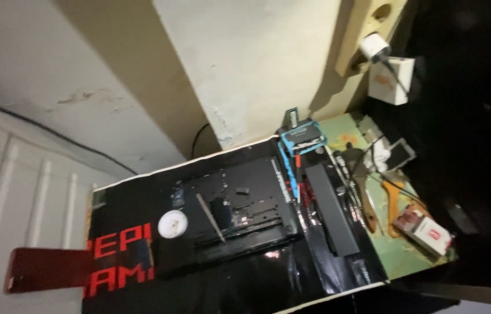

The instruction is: Removing and inspecting internal components like RAM from a disassembled laptop on a workbench.

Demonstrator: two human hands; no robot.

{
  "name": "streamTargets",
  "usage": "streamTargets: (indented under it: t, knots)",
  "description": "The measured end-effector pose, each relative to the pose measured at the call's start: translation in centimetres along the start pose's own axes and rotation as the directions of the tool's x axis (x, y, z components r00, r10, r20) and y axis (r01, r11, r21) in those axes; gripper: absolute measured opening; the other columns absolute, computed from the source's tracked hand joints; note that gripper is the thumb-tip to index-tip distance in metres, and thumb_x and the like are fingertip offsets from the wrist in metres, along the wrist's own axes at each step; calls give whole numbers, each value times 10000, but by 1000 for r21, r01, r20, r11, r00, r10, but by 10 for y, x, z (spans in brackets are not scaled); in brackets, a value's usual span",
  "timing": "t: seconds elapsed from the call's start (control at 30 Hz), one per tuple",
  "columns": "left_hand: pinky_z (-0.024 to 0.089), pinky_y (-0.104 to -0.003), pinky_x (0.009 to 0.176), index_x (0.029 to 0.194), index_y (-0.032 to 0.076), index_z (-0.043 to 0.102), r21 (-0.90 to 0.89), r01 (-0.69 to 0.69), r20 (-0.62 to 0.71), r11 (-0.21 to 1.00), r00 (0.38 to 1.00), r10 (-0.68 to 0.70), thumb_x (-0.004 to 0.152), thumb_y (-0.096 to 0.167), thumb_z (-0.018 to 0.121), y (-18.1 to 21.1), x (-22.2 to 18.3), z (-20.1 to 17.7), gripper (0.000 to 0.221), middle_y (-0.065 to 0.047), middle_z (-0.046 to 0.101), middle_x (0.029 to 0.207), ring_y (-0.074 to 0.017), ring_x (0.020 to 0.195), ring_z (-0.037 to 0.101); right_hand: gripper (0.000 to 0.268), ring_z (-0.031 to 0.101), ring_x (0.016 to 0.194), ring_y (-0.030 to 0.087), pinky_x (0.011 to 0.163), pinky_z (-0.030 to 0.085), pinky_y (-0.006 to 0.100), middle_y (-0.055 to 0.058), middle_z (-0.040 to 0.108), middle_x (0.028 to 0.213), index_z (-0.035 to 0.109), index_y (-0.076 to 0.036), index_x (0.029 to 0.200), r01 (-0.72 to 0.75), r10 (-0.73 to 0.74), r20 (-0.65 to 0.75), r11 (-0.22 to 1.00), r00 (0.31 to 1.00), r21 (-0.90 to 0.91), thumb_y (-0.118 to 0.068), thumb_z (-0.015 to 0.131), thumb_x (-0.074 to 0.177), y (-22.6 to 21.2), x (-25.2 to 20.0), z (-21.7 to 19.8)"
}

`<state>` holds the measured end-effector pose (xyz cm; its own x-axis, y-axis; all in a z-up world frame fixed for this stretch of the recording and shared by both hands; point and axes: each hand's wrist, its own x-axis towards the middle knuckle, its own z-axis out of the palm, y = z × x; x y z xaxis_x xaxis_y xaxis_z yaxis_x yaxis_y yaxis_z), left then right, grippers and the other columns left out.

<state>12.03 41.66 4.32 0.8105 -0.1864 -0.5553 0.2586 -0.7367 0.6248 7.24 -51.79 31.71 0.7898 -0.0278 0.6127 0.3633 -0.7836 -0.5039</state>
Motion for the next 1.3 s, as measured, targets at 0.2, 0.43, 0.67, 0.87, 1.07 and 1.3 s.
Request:
streamTargets:
  t: [0.2, 0.43, 0.67, 0.87, 1.07, 1.3]
  knots:
    - [185, -329, 1289, 1602, 177, 217, -55, 106, 166, 993, 982, -96, 922, 577, 419, 51, 110, 99, 814, 8, 349, 1684, -124, 1566, 349, 363, 717, 1036, 199, 945, 561, 348, 84, 747, 1160, 682, -98, 1240, -176, 211, 166, 963, 963, -203, -179, 716, 888, 67, -36, 87]
    - [416, -447, 1104, 1319, 41, 733, -92, 105, -905, 990, 405, -127, 935, 78, 655, 326, 57, 305, 394, -121, 761, 1238, -258, 1090, 677, 749, 609, 999, 289, 833, 563, 404, 142, 599, 1094, 419, -113, 1510, -131, 479, 457, 784, 749, -607, -595, 571, 956, 111, -89, 177]
    - [512, -401, 976, 1383, 55, 684, -205, 118, -859, 972, 453, -237, 928, 21, 679, 406, 20, 305, 456, -163, 712, 1296, -266, 1104, 669, 813, 636, 1006, 401, 866, 561, 483, 211, 617, 1120, 378, -88, 1521, -167, 503, 418, 766, 756, -621, -579, 625, 921, 103, -76, 186]
    - [535, -397, 966, 1302, 51, 709, -113, 81, -923, 990, 361, -134, 934, -10, 672, 428, -7, 307, 376, -141, 722, 1279, -253, 1065, 691, 818, 579, 1253, 345, 947, 596, 517, 212, 511, 1428, 343, -145, 1564, -441, 651, 440, 751, 618, -492, -579, 588, 915, 98, -67, 179]
    - [502, -398, 1005, 1260, 109, 721, -65, 73, -935, 995, 343, -87, 955, 96, 673, 385, -4, 303, 308, -72, 757, 1233, -223, 1135, 679, 770, 394, 1446, 402, 1109, 453, 635, 270, 358, 1578, 374, -148, 1557, -538, 672, 372, 738, 640, -407, -506, 599, 913, 77, -61, 161]
    - [393, -443, 1144, 1340, 165, 703, -564, 306, -402, 767, 709, -579, 972, 183, 635, 266, 100, 300, 375, -88, 677, 1378, -256, 1265, 614, 530, 534, 1368, 291, 1106, 403, 499, 120, 586, 1508, 615, -98, 1408, -923, 840, 390, 304, 377, 237, -243, 590, 899, 30, -42, 115]
